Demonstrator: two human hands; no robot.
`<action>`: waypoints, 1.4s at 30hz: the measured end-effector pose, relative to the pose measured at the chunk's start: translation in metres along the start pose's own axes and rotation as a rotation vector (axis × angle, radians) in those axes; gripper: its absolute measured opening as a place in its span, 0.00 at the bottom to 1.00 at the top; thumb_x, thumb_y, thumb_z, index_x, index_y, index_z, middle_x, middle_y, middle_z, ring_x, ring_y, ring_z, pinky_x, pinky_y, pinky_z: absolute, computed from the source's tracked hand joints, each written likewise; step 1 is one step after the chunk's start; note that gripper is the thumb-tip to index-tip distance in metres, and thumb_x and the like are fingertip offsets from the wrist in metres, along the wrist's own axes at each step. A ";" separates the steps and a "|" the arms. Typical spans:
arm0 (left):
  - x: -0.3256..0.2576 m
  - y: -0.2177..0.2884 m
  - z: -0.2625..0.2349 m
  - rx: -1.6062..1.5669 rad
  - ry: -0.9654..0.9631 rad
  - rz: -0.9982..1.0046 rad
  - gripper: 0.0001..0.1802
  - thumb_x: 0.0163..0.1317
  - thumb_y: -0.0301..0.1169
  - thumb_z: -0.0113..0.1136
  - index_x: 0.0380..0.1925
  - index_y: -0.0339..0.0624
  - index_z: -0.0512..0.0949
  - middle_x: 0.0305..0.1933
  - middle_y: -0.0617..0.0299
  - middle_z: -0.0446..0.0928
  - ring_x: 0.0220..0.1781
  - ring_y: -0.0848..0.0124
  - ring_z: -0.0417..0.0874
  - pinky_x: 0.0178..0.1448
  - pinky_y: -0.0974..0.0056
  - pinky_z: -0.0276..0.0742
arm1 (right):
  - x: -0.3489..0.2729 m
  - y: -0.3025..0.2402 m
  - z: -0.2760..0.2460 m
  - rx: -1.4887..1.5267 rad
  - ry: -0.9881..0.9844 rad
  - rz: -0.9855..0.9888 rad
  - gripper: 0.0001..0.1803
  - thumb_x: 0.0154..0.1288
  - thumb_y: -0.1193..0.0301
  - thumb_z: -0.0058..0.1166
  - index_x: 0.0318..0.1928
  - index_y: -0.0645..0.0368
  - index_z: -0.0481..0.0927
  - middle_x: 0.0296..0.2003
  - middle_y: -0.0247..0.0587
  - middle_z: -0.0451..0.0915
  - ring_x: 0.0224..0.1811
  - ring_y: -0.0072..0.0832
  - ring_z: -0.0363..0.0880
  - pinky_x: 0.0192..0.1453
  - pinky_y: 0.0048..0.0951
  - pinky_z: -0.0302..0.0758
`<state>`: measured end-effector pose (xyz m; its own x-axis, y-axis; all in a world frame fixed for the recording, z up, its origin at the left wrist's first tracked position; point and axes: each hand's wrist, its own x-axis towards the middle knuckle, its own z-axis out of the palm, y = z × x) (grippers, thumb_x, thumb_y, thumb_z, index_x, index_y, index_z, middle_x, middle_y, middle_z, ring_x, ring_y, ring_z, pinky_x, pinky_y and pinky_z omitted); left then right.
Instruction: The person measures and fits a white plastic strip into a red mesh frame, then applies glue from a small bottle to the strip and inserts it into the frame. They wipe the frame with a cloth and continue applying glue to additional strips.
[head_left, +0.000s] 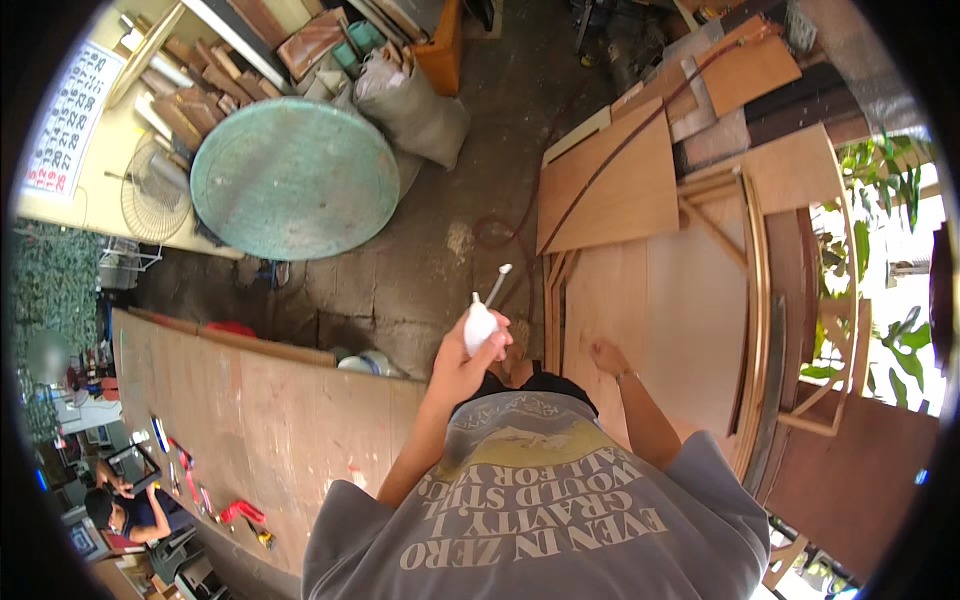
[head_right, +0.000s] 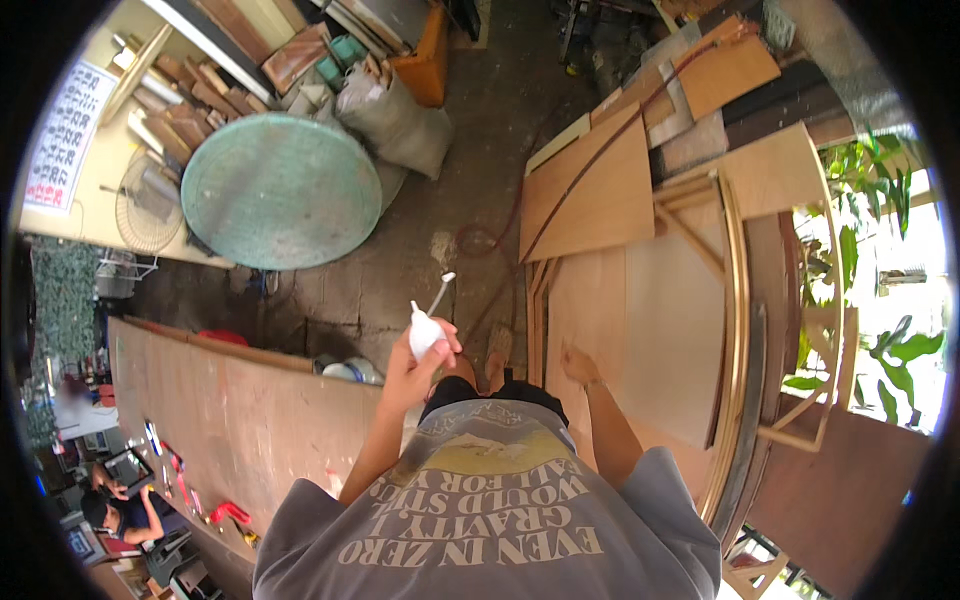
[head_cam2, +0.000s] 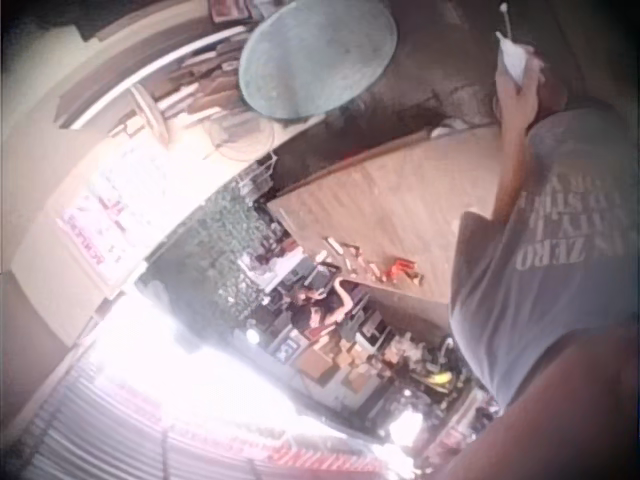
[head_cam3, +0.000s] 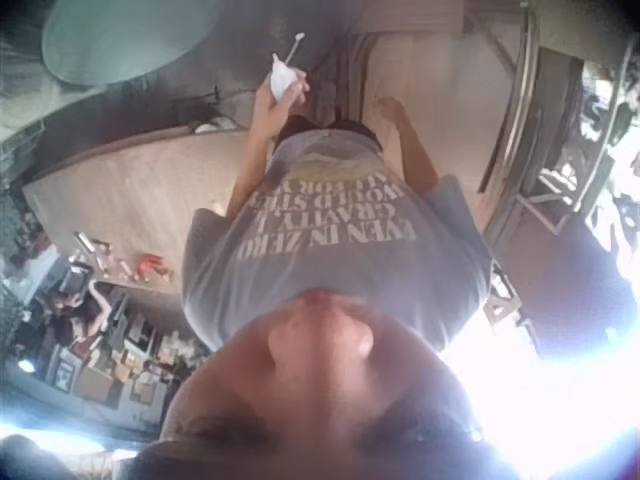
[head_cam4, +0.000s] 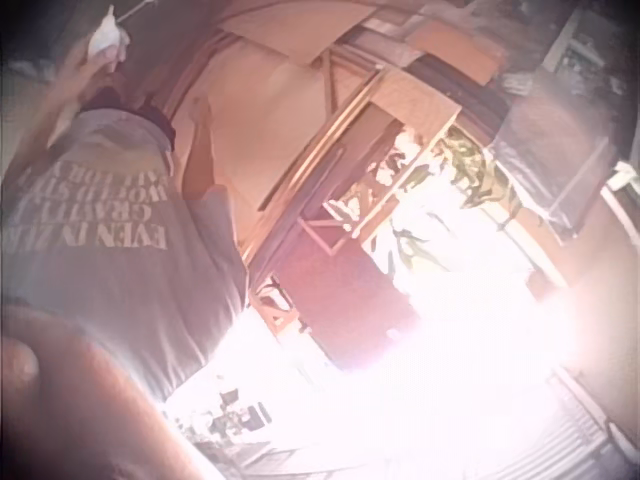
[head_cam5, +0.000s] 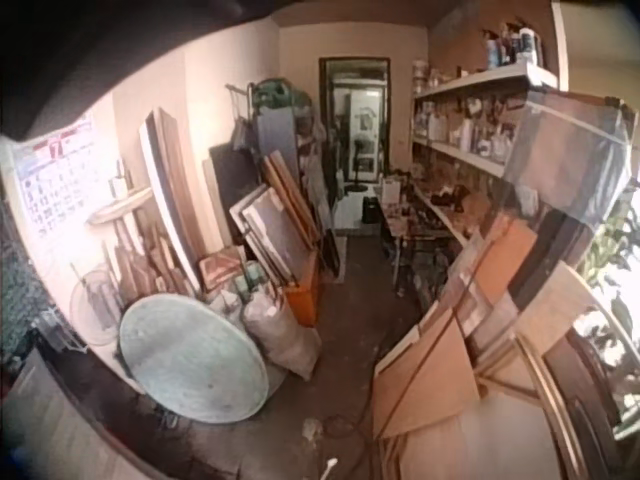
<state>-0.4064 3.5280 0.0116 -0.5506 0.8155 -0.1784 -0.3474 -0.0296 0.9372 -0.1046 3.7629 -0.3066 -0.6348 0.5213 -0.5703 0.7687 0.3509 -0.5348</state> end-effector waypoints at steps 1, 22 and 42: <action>0.028 0.012 -0.005 0.001 0.026 0.000 0.10 0.72 0.28 0.55 0.49 0.36 0.74 0.36 0.63 0.78 0.33 0.79 0.76 0.38 0.72 0.73 | 0.041 -0.039 -0.039 0.131 0.183 0.019 0.14 0.71 0.62 0.52 0.44 0.61 0.77 0.32 0.48 0.83 0.31 0.37 0.81 0.39 0.37 0.76; 0.665 0.178 -0.127 0.165 -0.091 0.103 0.12 0.72 0.31 0.55 0.49 0.35 0.74 0.37 0.58 0.79 0.31 0.76 0.77 0.36 0.70 0.74 | 0.445 -0.218 -0.268 -0.160 0.033 -0.027 0.15 0.71 0.60 0.51 0.38 0.59 0.79 0.30 0.53 0.82 0.34 0.45 0.82 0.39 0.45 0.78; 1.223 0.254 -0.079 0.156 -0.064 -0.011 0.17 0.71 0.37 0.58 0.51 0.35 0.73 0.40 0.59 0.79 0.38 0.73 0.79 0.42 0.66 0.77 | 0.922 -0.318 -0.634 0.175 0.074 0.324 0.16 0.69 0.61 0.49 0.42 0.63 0.81 0.42 0.55 0.84 0.46 0.49 0.82 0.48 0.44 0.76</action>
<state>-1.2283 4.4720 0.0074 -0.4963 0.8505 -0.1743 -0.2284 0.0658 0.9713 -0.8843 4.6256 -0.2674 -0.3483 0.6404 -0.6845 0.8998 0.0236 -0.4358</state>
